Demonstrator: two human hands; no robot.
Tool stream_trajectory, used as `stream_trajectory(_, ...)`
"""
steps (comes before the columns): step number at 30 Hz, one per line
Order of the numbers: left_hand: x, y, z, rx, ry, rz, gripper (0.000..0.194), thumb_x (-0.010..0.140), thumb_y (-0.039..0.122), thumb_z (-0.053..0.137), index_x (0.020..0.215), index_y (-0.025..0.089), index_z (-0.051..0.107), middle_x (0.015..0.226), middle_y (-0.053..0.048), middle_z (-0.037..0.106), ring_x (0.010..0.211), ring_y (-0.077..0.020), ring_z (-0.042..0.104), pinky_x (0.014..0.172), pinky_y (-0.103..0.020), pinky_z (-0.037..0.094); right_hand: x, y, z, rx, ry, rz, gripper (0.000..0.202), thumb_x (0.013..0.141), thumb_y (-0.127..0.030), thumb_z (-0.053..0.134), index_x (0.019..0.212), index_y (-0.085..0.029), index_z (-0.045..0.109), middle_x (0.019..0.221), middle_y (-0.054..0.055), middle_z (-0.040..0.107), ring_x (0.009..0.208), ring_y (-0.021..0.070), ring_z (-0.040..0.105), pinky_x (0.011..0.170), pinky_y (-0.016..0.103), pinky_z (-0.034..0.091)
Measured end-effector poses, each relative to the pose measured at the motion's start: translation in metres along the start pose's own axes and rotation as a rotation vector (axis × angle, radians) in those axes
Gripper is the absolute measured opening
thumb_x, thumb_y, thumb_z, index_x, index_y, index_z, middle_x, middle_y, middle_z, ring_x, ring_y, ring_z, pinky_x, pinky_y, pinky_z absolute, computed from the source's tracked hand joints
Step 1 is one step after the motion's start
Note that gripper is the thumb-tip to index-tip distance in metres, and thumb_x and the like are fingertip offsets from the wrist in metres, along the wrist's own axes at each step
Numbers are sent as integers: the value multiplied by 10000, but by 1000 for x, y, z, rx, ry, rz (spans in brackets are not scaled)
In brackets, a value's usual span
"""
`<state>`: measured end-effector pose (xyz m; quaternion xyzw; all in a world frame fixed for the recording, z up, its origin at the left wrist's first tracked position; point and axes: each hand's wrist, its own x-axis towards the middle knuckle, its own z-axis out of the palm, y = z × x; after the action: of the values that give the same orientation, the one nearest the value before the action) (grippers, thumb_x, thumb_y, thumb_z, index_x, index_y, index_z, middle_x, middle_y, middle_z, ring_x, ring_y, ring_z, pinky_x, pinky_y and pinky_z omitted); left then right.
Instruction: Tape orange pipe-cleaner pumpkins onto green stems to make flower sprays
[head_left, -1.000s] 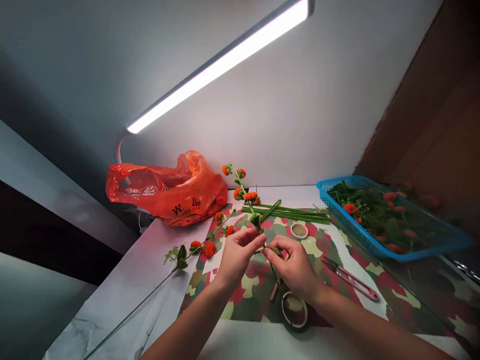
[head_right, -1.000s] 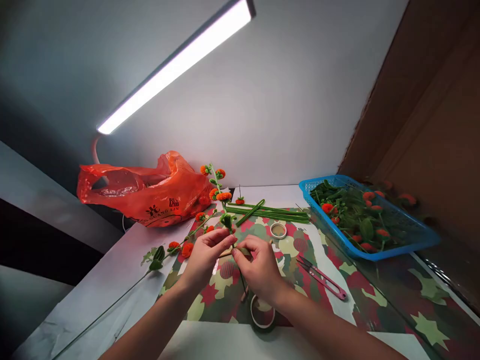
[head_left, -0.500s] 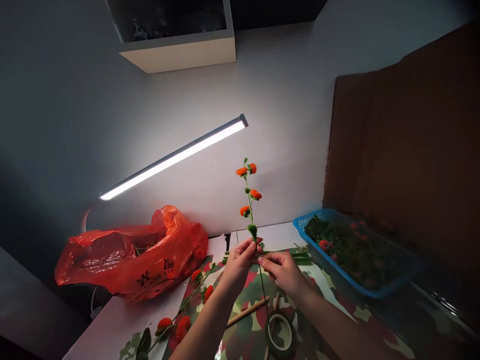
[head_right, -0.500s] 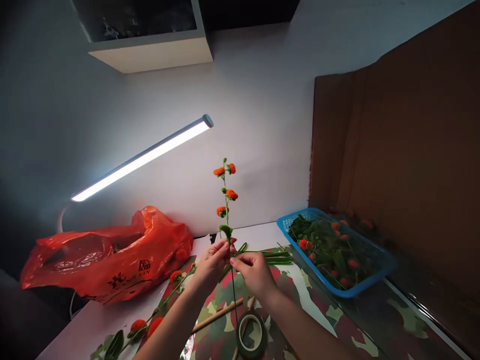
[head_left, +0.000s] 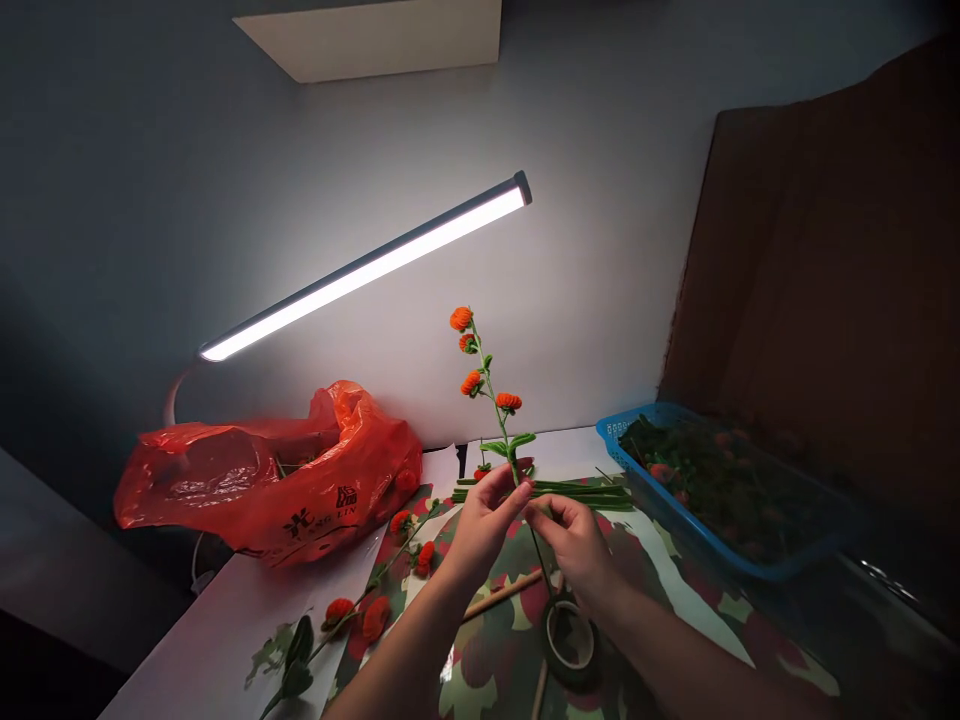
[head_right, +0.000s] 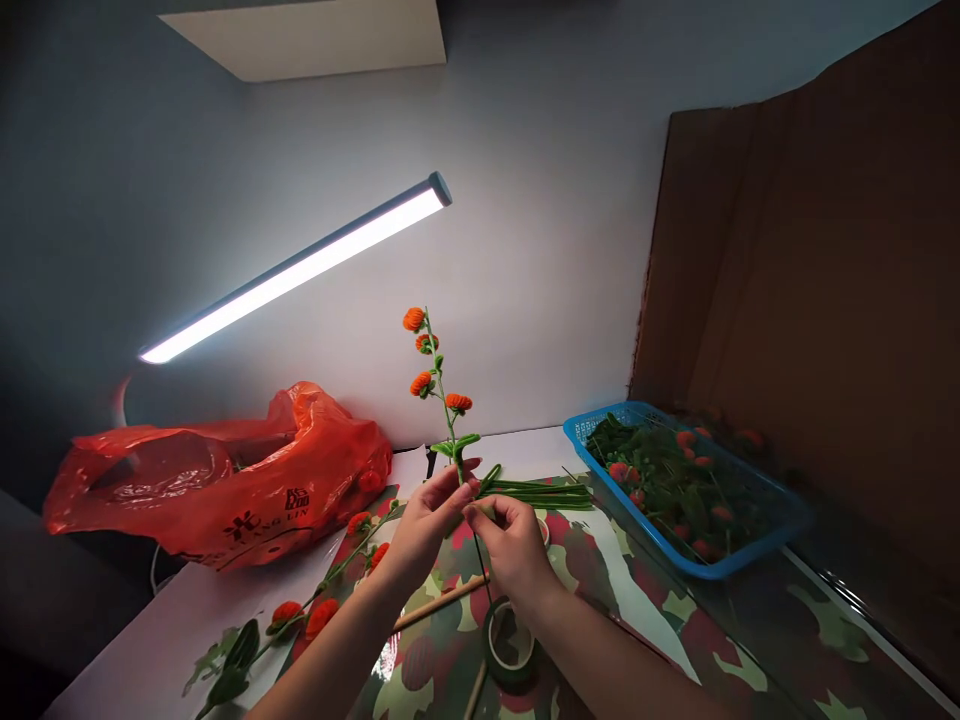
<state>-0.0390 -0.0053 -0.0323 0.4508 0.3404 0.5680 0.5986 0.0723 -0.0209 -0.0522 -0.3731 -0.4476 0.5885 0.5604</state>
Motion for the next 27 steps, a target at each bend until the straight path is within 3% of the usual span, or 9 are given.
stream_trajectory(3,-1,-1,-5,178,46,45,176,644,285,730,687,126,669,612,11,560,609,-102,471,607,-230,345,-1,4,0,34,2,29,353,628,-475,704,663,-139,605,566,-28,493,536,95,404,518,230,334)
stream_trajectory(8,0,-4,-8,87,63,15,192,642,297,734,654,121,660,572,22,528,554,-81,436,566,-219,334,1,4,-6,209,-111,218,301,617,-405,735,624,-144,584,519,-55,445,469,60,352,460,201,279)
stream_trajectory(12,-1,-4,-11,-143,-71,-110,230,647,294,734,811,136,696,627,-5,554,606,-96,492,568,-212,362,-2,2,-8,433,-219,367,236,572,-298,774,658,-147,613,591,-33,519,512,66,432,524,212,342)
stream_trajectory(15,-2,-4,-13,-266,-209,-154,238,639,319,737,787,138,692,637,-21,552,701,-135,541,617,-223,400,-5,3,-8,486,-242,423,231,550,-272,785,654,-156,615,584,-31,527,518,72,438,545,225,347)
stream_trajectory(18,-3,-2,-10,-118,-213,-115,231,674,330,709,809,143,692,683,-30,596,668,-128,545,625,-234,410,-4,6,-8,380,-197,363,228,556,-298,775,640,-156,619,552,-44,490,507,73,403,524,224,313)
stream_trajectory(22,-3,-1,-3,156,16,25,219,612,272,755,774,137,699,669,-22,638,597,-112,529,572,-228,392,0,8,-9,17,-129,64,245,668,-363,687,585,-142,622,568,-33,497,543,87,376,541,236,288)
stream_trajectory(24,-3,-1,-1,176,111,16,249,551,249,790,745,125,696,622,-15,637,559,-108,521,545,-227,382,0,8,-8,-129,-95,-78,275,696,-372,658,557,-137,623,584,-19,516,583,105,404,576,249,309)
stream_trajectory(27,-1,-4,-4,142,110,-46,233,553,243,791,715,113,686,607,-22,638,534,-96,514,529,-220,375,1,8,-9,-196,-69,-97,264,691,-381,659,597,-135,647,604,-7,534,614,125,437,602,260,335)
